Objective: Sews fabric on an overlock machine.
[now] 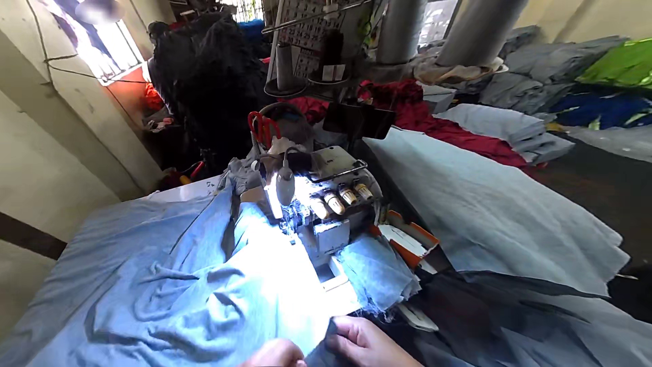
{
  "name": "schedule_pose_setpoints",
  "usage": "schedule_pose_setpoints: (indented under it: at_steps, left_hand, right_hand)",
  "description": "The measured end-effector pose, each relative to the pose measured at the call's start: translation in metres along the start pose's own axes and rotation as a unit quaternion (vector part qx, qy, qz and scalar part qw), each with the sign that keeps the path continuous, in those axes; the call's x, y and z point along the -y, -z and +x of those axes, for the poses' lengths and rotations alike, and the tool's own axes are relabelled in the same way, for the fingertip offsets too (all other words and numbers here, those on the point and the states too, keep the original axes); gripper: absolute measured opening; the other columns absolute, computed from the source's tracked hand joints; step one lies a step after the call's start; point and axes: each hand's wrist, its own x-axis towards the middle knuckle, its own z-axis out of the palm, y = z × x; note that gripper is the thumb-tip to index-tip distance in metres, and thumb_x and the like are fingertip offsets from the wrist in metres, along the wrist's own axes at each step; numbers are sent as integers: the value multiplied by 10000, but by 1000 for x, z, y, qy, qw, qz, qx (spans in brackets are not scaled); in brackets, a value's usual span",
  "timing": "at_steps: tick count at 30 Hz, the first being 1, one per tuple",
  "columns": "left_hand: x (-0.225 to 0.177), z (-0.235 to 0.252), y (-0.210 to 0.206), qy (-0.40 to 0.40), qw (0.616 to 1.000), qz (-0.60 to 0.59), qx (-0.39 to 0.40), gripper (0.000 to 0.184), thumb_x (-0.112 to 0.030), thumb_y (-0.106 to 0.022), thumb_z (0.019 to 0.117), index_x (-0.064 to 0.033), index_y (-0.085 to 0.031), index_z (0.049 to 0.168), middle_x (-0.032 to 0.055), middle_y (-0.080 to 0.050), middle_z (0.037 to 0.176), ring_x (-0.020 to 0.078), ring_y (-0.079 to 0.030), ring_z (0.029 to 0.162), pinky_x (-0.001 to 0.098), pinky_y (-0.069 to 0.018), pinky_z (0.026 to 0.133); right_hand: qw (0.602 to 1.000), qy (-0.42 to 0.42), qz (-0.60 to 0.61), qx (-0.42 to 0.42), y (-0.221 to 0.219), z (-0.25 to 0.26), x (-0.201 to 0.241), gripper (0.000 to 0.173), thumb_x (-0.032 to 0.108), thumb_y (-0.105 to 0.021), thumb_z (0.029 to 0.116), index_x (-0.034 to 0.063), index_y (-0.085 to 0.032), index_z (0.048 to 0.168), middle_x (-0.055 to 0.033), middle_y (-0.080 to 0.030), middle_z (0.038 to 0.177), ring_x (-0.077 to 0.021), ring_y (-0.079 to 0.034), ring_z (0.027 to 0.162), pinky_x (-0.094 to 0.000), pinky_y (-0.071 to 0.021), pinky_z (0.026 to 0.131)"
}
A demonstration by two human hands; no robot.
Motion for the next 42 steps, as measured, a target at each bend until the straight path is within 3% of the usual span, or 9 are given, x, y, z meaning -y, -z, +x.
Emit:
schedule_pose_setpoints:
  at_steps: [6, 11, 17, 25, 27, 30, 35, 38, 42]
  left_hand:
    - [-3, 35, -4, 87, 988, 129, -15, 334, -217, -486, 1073, 15, -715, 1147, 222, -726, 1077, 366, -723, 999, 507, -568, 868]
    - [6, 60, -21, 37, 947, 275, -163, 240, -222, -606, 991, -56, -768, 1054, 123, -719, 763, 308, -723, 672, 458, -577, 571]
    - [-6, 85, -33, 42, 902, 367, -225, 224, -175, -704, 894, -65, -801, 1063, 94, -696, 692, 265, -700, 604, 404, -540, 497]
    - [9, 87, -59, 25, 933, 245, -262, 254, -49, -660, 881, 13, -749, 1110, 147, -749, 942, 303, -746, 828, 447, -611, 736]
    - [23, 72, -66, 22, 945, 188, -268, 283, -64, -647, 906, -12, -742, 1168, 144, -750, 1042, 321, -737, 939, 485, -603, 828]
    - [44, 57, -75, 30, 915, 194, -354, 169, -147, -659, 901, -127, -793, 1002, 109, -724, 1078, 318, -678, 1037, 476, -540, 892]
    - [51, 60, -64, -76, 905, 103, -406, 164, -250, -583, 1011, -175, -729, 1007, 51, -697, 1041, 173, -630, 1035, 339, -487, 935]
    - [52, 67, -60, -109, 921, 78, -365, 224, -265, -581, 1017, -141, -758, 956, 21, -719, 872, 125, -686, 810, 311, -572, 741]
    - [52, 65, -63, -121, 938, 40, -321, 198, -197, -598, 1002, -123, -777, 962, 6, -754, 891, 92, -708, 844, 293, -582, 803]
  right_hand:
    - [996, 23, -59, -62, 8, 27, 20, 288, 244, -562, 1033, -3, -698, 972, -71, -674, 815, -100, -633, 753, -335, -524, 735]
    - [996, 22, -58, -58, 13, 50, 22, 286, 293, -541, 1044, 81, -651, 887, 13, -580, 713, -55, -555, 648, -274, -471, 626]
    - [993, -15, -91, -74, 7, 51, 28, 304, 302, -502, 1056, 93, -631, 876, 18, -528, 685, -69, -510, 617, -284, -436, 598]
    - [982, -24, -168, -78, 10, 52, 35, 336, 309, -453, 1069, 94, -648, 900, -17, -574, 730, -128, -573, 688, -354, -474, 651]
    - [967, -14, -242, -83, 10, 47, 38, 341, 282, -476, 1063, 56, -700, 942, -81, -650, 864, -209, -641, 868, -411, -520, 796]
    - [947, -5, -305, -99, 12, 41, 42, 258, 164, -537, 1006, 35, -758, 1043, -143, -664, 1045, -289, -619, 1092, -431, -494, 977]
    - [998, 3, 9, -68, 17, 40, 28, 204, 261, -737, 909, 110, -642, 1008, 45, -601, 830, -12, -568, 723, -187, -487, 672]
    - [993, -10, 98, -63, 17, 39, 25, 185, 241, -767, 881, 134, -620, 913, 66, -617, 821, -5, -613, 751, -189, -529, 694]
    - [959, -99, 262, -38, 19, 35, 34, 198, 90, -692, 946, 101, -529, 1057, 22, -669, 780, -54, -654, 653, -216, -555, 600]
